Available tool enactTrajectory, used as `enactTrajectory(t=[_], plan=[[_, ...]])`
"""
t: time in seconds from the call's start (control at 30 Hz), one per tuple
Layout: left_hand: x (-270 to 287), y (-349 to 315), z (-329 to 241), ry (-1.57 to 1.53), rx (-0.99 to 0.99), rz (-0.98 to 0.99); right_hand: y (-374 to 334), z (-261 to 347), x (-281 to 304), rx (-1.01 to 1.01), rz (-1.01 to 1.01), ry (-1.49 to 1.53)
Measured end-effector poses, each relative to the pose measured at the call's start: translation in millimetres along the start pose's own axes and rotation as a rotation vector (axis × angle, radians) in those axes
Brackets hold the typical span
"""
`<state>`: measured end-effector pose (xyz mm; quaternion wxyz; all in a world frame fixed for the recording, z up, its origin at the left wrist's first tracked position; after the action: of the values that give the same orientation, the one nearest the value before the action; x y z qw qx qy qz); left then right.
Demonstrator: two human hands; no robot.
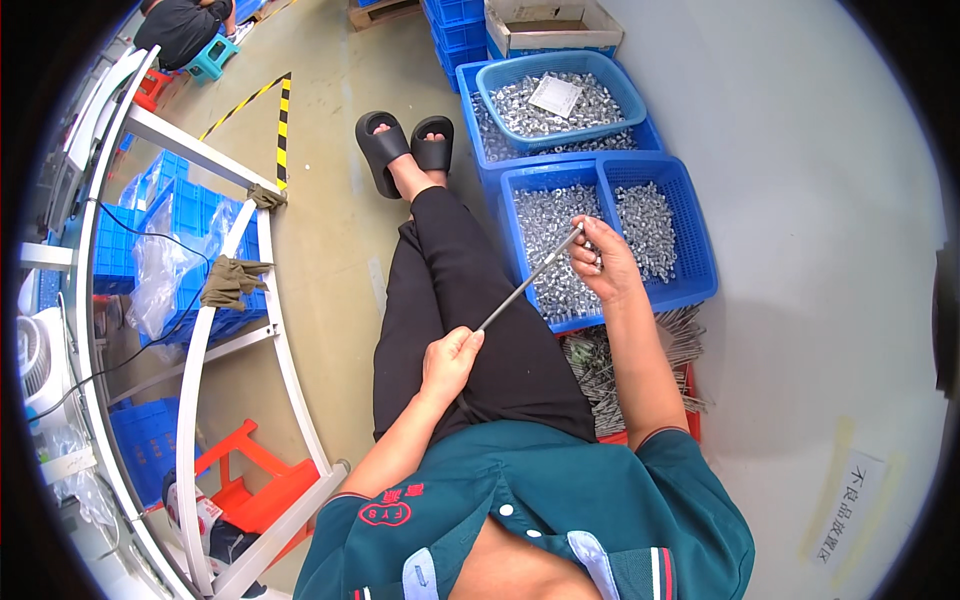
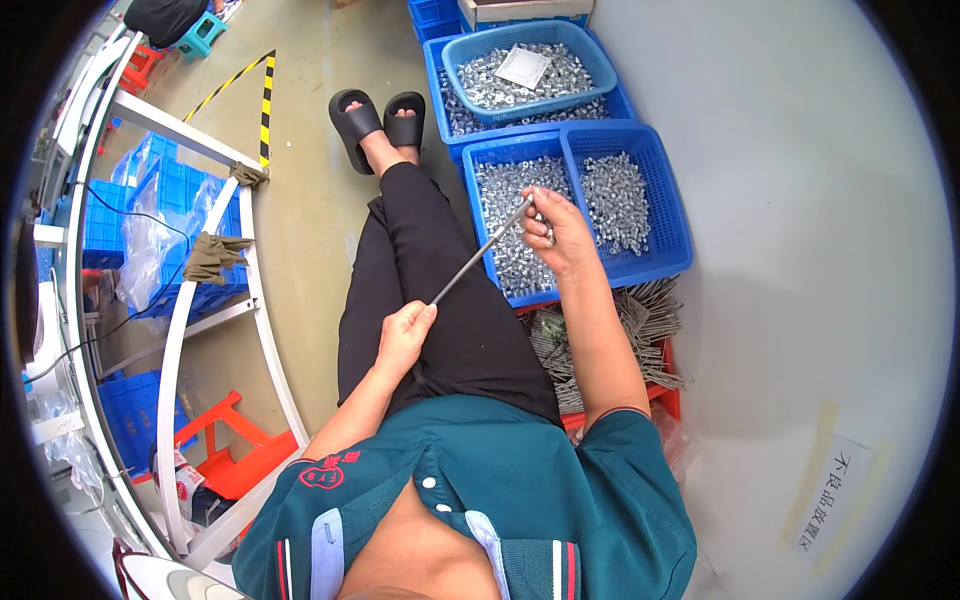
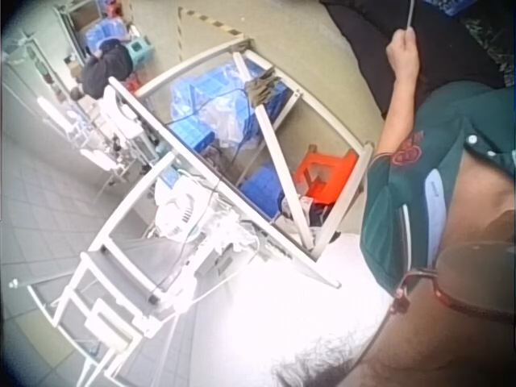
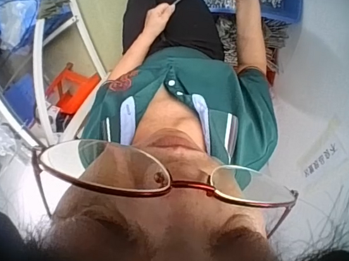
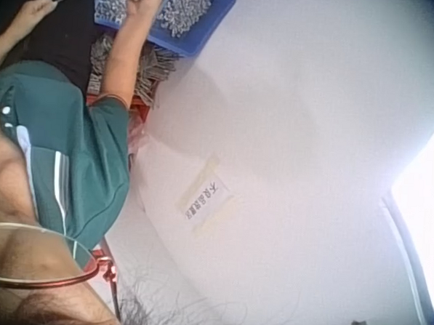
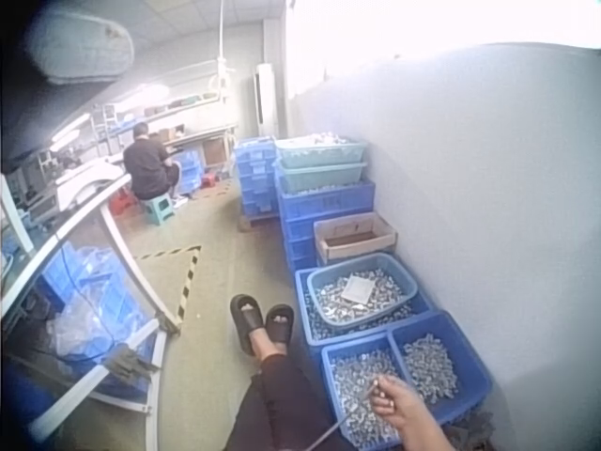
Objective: The recorder is threading small circular metal components onto a long thin metal rod while sitting at a workstation.
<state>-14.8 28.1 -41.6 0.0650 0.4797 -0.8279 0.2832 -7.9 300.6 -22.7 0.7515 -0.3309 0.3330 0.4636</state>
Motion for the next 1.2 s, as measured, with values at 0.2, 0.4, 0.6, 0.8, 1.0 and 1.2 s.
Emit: enactTrajectory(t=[0.2, 0.4, 0.6, 0.8, 1.0, 1.2], plan=[[-1, -2, -6, 0.037, -0.020, -0.039, 0, 11, -7, 0.099, -0.077, -0.297], [-5, 1, -12, 0.007, -0.009, -0.015, -6, 4, -16, 0.149, -0.138, -0.436], [-7, 10, -18, -0.048, 0.040, 0.008, -18, -15, -31, -0.004, -0.052, -0.329], [-8, 10, -12, -0.086, 0.029, 0.036, -11, -7, -10, -0.134, -0.068, -0.008], [-4, 4, -2, -0.030, 0.037, 0.042, -2, 2, 5, -0.065, -0.145, -0.055], [0, -1, -3, -0.001, 0.000, 0.023, 0, 7, 1, -0.098, -0.003, 0.049]])
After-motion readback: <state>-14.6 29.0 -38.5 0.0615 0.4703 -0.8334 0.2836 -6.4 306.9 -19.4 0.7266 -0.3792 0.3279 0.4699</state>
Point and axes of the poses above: each hand's wrist, its own y-axis towards the middle knuckle, its own x-axis out of the back of the hand, z = x × y, the point moved 5 cm from there along y, towards the middle knuckle, and after that the axes turned 12 degrees about x, right-handed, at the moved point
